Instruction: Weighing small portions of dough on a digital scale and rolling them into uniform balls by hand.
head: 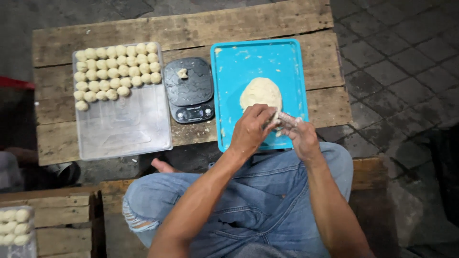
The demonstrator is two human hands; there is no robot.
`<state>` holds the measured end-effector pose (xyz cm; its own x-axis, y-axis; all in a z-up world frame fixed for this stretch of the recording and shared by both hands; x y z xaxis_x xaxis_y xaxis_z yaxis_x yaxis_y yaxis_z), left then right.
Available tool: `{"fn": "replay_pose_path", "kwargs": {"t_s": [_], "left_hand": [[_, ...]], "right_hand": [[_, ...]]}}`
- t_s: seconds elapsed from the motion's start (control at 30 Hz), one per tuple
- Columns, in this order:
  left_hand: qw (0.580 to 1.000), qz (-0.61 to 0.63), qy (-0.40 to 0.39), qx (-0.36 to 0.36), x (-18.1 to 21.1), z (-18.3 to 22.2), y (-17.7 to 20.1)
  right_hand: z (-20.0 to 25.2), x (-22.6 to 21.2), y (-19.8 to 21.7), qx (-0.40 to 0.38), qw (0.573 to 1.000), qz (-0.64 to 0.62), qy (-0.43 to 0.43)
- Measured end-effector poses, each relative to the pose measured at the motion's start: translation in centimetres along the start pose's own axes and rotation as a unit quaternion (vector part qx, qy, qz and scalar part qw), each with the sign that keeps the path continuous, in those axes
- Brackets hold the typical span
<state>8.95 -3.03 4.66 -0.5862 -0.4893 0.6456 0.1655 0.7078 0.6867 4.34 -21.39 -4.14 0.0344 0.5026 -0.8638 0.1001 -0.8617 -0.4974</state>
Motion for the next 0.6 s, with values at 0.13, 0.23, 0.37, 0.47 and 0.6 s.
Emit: {"fn": "replay_pose_path", "kwargs": {"t_s": [0.13,0.23,0.37,0.47,0.6], "left_hand": [[0.986,0.144,0.063,0.055,-3.1,-0.5,0.1],[0.954,0.233,0.174,0.075,-5.6,-1.1,2.9],[0.891,0.322,0.262,0.185,-11.9,-1.1,6.1],[0.92,0.168,0.292,0.198,-13.2,-1.5,10.4],[0.948,0.008,0.237,0.211,-19.8,-0.2,12.2]], "right_hand": [[-0.5,0.2,-0.1,0.001,0.997,0.05,-0.055],[-1.2,-1.6,-1.0,0.053,0.996,0.048,-0.05],[-1.5,-0.5,2.0,0.092,0.995,0.013,-0.046],[-1.7,-0.5,1.8,0.096,0.994,0.005,-0.059],[-1.9,0.2,1.7,0.106,0.993,-0.001,-0.06]]}}
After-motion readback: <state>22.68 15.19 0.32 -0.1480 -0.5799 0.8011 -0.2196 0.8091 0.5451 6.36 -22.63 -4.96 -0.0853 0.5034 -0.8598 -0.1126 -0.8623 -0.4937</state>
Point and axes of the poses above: each hand's wrist, its own z-axis away from the middle knuckle, its own y-axis out of the back of the hand, x = y × z, the point moved 5 cm from there along -z, towards the middle knuckle, and after that the axes turned 13 degrees about -x, right-handed, at the moved point
